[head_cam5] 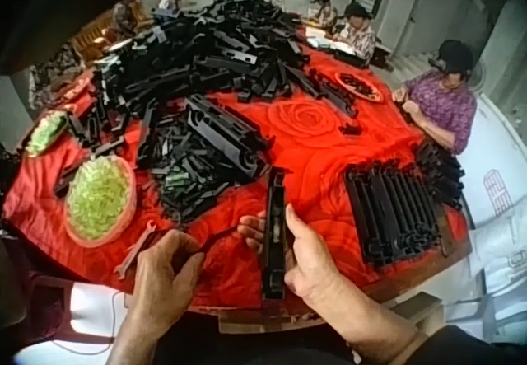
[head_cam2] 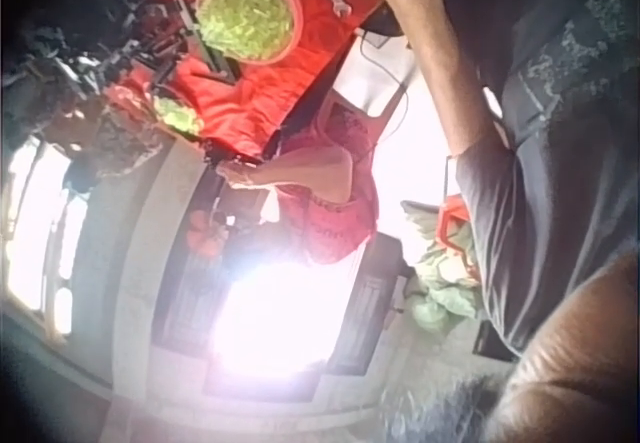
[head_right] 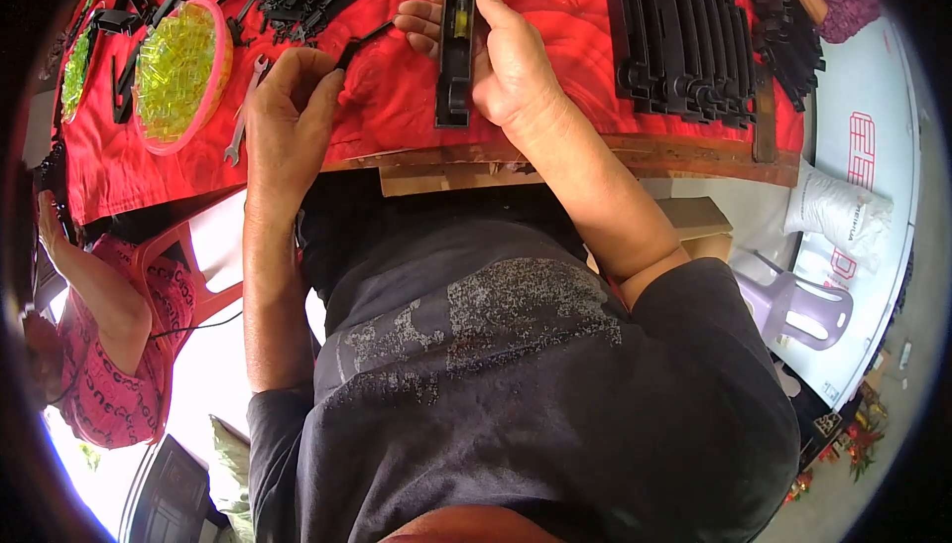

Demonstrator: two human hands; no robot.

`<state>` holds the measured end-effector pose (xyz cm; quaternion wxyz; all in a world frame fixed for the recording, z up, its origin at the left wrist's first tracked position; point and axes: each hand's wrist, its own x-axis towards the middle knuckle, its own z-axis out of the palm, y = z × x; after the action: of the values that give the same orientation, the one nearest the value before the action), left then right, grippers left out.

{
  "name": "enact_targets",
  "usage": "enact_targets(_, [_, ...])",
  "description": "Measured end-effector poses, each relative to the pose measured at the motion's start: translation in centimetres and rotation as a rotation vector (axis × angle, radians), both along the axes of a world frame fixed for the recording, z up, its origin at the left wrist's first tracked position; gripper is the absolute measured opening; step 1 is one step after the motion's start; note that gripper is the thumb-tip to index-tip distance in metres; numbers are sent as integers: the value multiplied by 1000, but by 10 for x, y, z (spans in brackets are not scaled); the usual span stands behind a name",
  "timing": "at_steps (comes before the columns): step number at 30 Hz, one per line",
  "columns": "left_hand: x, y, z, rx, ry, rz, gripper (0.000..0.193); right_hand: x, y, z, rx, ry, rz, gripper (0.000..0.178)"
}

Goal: The person assembles spirit levels by hand, placing level vials into black plastic frames and inserting plastic pieces to secure them.

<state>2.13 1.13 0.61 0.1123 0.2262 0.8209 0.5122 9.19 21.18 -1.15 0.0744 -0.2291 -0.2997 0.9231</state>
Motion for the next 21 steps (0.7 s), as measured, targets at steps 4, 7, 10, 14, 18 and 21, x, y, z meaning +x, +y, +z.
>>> enact_targets(4, [-5, 5, -5, 65, 17, 2, 10, 4, -2, 5, 11, 1, 41, 49])
enact_targets(7, [-10, 7, -6, 124, 11, -34, 12, 10, -1, 10, 222, -111, 65, 48])
enact_targets(10, [-17, 8, -1, 151, -75, -71, 11, 16, 4, 17, 327, -132, 138, 47])
enact_targets(14, [-24, 7, 2, 135, -170, -152, 11, 22, 6, 31, 355, -152, 267, 45])
enact_targets(18, [-27, 9, 10, 197, -257, -247, 12, 27, 9, 37, 403, -218, 364, 45])
enact_targets(21, [-31, 12, 14, 202, -281, -330, 13, 28, 11, 44, 424, -184, 435, 45])
